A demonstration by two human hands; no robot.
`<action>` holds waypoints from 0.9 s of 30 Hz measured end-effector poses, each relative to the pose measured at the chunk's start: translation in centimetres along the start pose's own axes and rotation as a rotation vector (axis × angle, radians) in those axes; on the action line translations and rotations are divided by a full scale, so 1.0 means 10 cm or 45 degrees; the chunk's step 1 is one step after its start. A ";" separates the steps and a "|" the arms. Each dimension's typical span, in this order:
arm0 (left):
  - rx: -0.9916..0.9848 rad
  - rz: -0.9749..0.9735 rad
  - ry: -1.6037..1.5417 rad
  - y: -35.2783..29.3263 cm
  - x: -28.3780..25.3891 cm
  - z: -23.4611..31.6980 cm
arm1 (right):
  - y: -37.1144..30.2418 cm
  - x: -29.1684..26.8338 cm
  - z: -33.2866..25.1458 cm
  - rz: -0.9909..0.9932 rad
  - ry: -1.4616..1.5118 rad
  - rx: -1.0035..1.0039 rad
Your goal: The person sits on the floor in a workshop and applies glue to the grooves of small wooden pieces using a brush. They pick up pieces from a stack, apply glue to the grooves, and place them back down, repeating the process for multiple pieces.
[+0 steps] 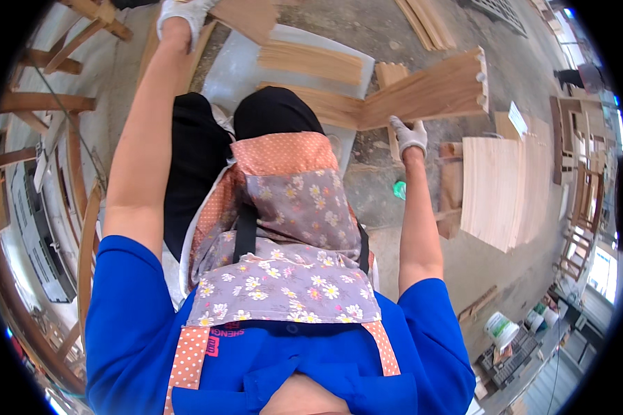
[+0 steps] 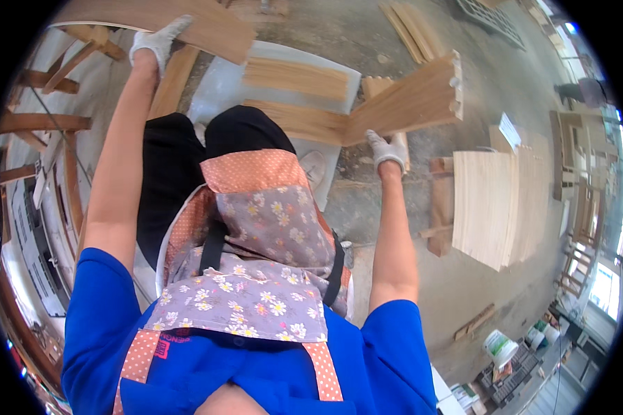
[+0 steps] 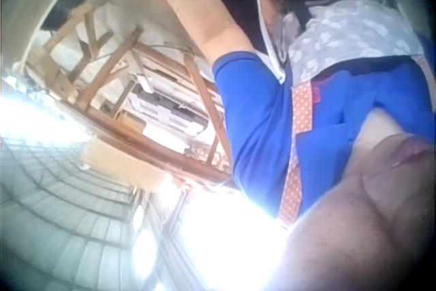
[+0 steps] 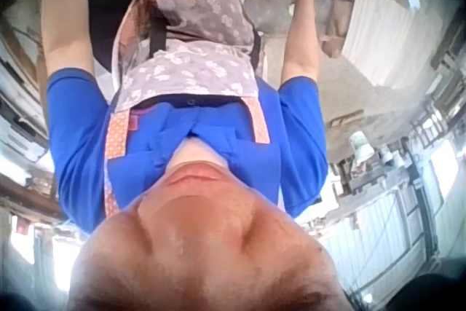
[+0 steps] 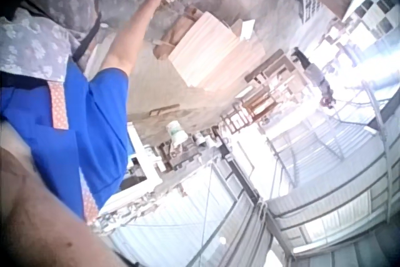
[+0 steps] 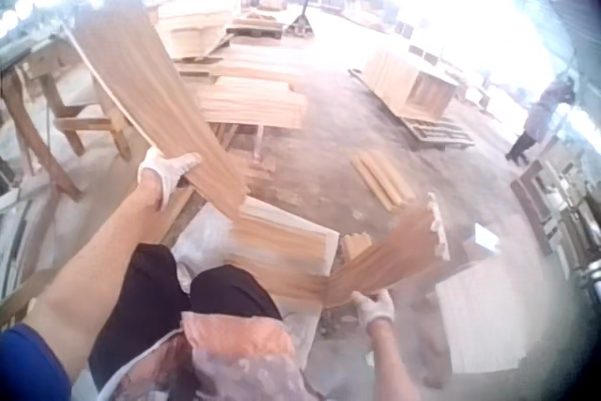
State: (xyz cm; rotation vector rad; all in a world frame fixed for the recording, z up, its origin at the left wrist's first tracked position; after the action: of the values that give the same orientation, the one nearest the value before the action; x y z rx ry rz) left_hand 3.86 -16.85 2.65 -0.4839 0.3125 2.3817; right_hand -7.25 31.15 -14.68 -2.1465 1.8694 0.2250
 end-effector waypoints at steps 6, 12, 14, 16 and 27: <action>0.229 0.011 0.591 0.03 -0.04 0.04 | -0.42 -0.19 -0.41 -0.396 -0.072 0.725; 0.295 0.018 0.915 -0.10 0.00 0.29 | -0.53 0.47 -2.05 -0.535 0.300 -0.292; 0.425 0.054 1.027 -0.09 0.01 0.35 | -0.44 0.79 -2.54 -0.381 0.132 -0.630; 0.445 -0.069 1.024 -0.28 0.05 0.52 | -0.30 1.07 -2.69 -0.468 0.173 -0.704; 0.029 0.001 0.547 -0.49 -0.06 0.70 | -0.38 1.52 -2.90 -0.243 0.893 -0.446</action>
State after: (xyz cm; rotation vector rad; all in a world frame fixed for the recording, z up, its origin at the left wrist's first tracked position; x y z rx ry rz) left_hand 5.68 -11.14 8.73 -0.9860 0.5288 2.2554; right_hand -3.27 8.20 8.68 -2.8991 2.0500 -0.3096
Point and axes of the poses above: each hand's wrist, its own y-axis towards the middle knuckle, its own x-axis out of the palm, z = x × y, the point moved 3 cm from there along y, towards the middle knuckle, and after that the axes turned 14 degrees about y, right-handed, at the moved point
